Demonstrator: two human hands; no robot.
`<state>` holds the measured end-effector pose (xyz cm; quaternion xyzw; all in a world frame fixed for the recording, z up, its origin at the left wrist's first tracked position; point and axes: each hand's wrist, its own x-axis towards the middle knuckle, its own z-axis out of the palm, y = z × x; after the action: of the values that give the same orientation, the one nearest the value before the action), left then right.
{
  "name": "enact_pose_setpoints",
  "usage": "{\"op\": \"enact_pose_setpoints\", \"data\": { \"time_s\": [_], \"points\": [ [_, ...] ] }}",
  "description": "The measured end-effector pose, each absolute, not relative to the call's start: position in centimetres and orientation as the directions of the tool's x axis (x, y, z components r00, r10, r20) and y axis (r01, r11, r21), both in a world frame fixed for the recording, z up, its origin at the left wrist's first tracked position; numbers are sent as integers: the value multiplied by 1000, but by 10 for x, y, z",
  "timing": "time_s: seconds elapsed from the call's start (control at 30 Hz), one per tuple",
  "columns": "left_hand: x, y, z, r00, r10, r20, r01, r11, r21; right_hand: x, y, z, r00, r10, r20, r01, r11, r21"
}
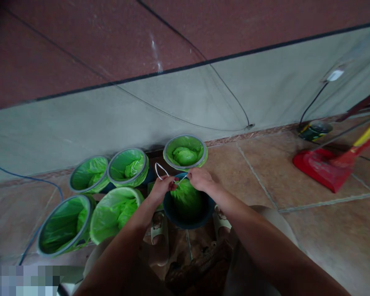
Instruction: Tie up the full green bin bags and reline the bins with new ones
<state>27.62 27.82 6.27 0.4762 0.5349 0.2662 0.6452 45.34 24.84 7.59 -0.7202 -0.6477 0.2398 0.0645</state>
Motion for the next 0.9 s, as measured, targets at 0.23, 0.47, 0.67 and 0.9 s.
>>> {"op": "enact_pose_setpoints", "data": {
  "time_s": [0.23,0.47,0.67,0.9],
  "points": [
    [279,276,65,342,831,-439,-15,472,882,446,247,84,-31,990,-139,819,-54,-571],
    [281,273,62,515,815,-264,100,249,963,441,245,93,-75,992,-99,606,-34,-795],
    [284,268,66,473,858,-201,161,140,977,436,244,91,-60,969,-238,138,-228,-964],
    [284,270,64,412,888,-204,188,136,973,436,246,79,-72,956,-284,471,-219,-854]
  ]
}}
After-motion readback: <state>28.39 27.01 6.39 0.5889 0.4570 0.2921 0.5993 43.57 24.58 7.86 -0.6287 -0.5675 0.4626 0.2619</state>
